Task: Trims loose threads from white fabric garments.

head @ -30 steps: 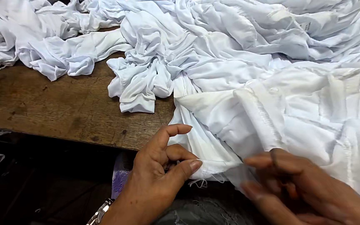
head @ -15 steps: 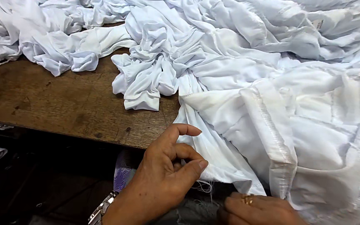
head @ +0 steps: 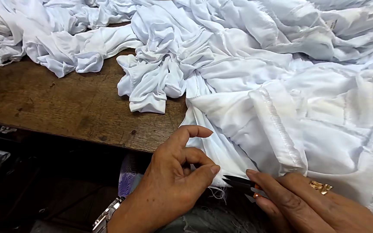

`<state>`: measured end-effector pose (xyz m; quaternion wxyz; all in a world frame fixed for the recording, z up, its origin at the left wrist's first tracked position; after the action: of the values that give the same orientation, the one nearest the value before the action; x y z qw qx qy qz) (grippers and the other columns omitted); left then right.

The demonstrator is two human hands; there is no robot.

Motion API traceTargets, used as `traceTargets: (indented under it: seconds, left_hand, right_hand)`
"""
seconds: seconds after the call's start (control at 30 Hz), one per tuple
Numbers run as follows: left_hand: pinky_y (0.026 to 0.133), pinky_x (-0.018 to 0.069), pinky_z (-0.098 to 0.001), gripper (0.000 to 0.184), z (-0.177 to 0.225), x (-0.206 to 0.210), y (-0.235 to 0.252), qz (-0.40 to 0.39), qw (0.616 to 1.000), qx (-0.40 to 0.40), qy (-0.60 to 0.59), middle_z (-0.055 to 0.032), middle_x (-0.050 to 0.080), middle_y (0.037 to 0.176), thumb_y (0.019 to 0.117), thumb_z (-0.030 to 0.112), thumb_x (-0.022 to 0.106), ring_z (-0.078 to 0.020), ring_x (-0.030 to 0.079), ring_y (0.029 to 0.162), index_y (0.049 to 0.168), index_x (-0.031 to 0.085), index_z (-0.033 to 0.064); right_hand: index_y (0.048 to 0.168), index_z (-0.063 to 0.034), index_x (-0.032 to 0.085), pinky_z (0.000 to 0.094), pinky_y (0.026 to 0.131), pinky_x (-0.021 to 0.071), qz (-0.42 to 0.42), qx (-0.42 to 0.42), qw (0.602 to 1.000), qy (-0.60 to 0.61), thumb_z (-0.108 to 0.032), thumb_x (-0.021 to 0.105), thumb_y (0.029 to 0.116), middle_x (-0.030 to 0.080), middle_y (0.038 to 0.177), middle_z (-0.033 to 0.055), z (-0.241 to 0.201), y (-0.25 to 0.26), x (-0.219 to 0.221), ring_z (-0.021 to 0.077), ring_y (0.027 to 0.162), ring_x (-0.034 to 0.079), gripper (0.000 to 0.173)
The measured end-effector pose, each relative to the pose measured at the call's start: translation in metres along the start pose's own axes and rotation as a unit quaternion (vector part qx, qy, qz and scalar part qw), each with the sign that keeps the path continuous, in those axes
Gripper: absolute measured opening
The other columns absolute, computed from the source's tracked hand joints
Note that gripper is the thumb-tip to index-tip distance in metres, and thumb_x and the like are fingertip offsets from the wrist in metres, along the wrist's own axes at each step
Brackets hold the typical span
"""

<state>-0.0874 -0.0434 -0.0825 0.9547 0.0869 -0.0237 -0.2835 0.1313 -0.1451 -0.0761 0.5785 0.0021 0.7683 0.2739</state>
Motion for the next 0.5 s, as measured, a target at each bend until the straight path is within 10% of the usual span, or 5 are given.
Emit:
traceTargets:
  seconds: [0.5]
  left_hand:
    - [0.052, 0.0530, -0.0196, 0.052, -0.0018, -0.0002, 0.0028, -0.009, 1.000, -0.019, 0.003, -0.0034, 0.070, 0.077, 0.0902, -0.002, 0.066, -0.0097, 0.063, 0.060, 0.139, 0.049, 0.0031]
  right_hand:
    - [0.124, -0.0049, 0.070, 0.0363, 0.056, 0.0421, 0.010, -0.009, 1.000, 0.004, -0.032, 0.048, 0.1077, 0.063, 0.082, 0.0122, 0.0008, 0.0013, 0.0054, 0.0242, 0.068, 0.057, 0.038]
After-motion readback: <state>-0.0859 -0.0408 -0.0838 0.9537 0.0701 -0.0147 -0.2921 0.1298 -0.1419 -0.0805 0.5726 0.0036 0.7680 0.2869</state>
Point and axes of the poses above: each hand's wrist, its own y-axis towards the middle knuckle, its own x-axis out of the palm, z = x × y, the point moved 2 cm from there along y, towards the middle knuckle
